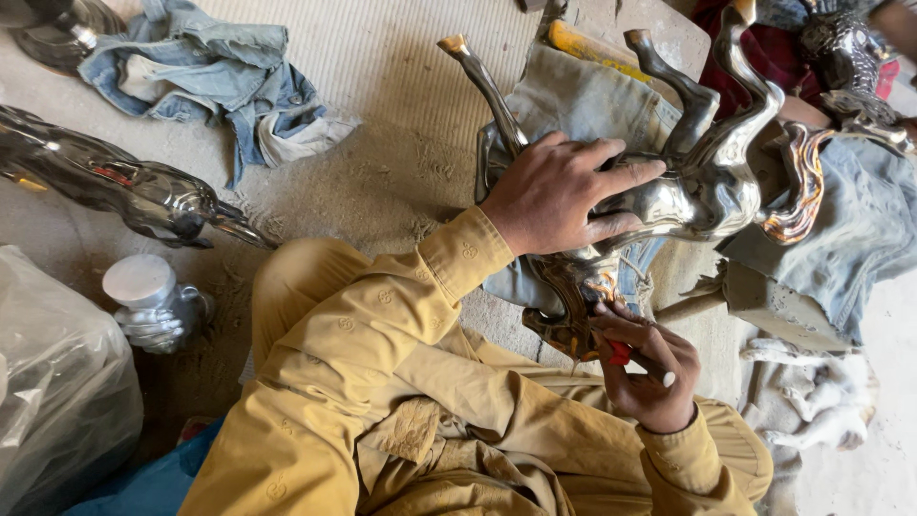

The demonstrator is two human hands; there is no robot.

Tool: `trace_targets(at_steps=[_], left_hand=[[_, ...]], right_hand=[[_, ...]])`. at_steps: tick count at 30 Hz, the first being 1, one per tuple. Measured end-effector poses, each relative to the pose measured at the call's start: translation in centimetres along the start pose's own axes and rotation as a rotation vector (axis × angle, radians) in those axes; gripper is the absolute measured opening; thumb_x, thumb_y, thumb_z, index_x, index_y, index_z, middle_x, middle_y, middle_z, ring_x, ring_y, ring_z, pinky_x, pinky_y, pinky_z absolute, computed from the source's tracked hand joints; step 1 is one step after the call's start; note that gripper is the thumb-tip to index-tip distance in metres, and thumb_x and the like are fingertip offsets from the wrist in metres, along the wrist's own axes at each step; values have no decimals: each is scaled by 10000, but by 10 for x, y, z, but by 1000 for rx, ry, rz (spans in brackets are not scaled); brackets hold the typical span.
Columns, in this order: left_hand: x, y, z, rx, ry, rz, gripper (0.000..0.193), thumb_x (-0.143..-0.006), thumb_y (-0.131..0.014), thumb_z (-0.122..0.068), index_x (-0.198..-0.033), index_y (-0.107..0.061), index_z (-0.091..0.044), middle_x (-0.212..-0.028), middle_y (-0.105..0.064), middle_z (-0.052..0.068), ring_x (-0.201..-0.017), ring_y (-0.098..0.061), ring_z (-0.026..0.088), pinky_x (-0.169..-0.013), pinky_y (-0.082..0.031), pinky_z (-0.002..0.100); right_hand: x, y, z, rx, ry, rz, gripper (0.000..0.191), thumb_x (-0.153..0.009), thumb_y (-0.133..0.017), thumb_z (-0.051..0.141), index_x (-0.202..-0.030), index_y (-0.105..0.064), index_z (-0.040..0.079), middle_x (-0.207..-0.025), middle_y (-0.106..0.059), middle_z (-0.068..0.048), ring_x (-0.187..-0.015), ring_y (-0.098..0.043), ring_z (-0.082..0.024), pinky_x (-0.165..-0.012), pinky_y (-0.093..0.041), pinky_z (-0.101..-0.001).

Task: The person paints gold details onto a silver horse statue using a small brush. They hold the statue with one hand and apply paint to the mane, tail, and hooves, rotating the object to reach different areas.

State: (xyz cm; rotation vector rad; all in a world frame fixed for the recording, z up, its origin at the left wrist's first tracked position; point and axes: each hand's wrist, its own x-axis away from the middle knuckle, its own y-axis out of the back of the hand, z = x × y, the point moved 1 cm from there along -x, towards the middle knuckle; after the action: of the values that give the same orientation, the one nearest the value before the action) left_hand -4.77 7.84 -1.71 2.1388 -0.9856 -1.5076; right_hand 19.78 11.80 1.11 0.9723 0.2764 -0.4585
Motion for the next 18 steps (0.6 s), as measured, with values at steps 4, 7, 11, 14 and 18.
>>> trace_targets(at_steps=[4, 7, 11, 14, 18], left_hand=[[1, 0, -1, -3, -8, -14, 654, -925, -671, -687, -1444, -579, -299, -1290, -667, 149, -1023, -719, 267, -916, -539, 455], [-1, 0, -2, -4, -10, 32, 651, -929, -661, -668, -1443, -585, -276, -1285, -666, 174, -962, -718, 257, -901, -539, 464], [3, 0, -1, -1, -4, -11, 640, -930, -654, -670, -1444, -589, -294, -1290, -671, 146, -1022, -720, 267, -920, -542, 460], [3, -6, 1, 8, 7, 25, 632, -933, -673, -646, -1434, -598, -267, -1292, -666, 165, -1012, -707, 269, -933, -529, 466], [4, -9, 5, -13, -54, -118, 540, -1001, -701, -544, -1423, -607, -222, -1349, -645, 121, -1242, -613, 267, -1117, -470, 460]], right_hand=[[1, -1, 1, -34, 0, 0, 132, -856, -688, -99, -966, -653, -34, -1019, -765, -166, -1056, -766, -284, -1046, -602, -412], [0, -2, 2, -105, 160, -64, 439, -864, -681, -108, -1174, -386, -206, -991, -758, -127, -1042, -760, -270, -1051, -589, -437], [6, -1, 4, -58, 11, -11, 155, -823, -678, -128, -941, -651, -31, -989, -764, -139, -1082, -757, -302, -1088, -574, -446], [9, -1, 3, -42, 70, -47, 149, -838, -687, -123, -944, -644, -28, -977, -761, -135, -1104, -745, -310, -1101, -559, -463], [13, 1, -5, -185, 65, -137, 151, -878, -677, -106, -969, -665, 14, -1014, -762, -139, -1075, -767, -282, -1057, -602, -459]])
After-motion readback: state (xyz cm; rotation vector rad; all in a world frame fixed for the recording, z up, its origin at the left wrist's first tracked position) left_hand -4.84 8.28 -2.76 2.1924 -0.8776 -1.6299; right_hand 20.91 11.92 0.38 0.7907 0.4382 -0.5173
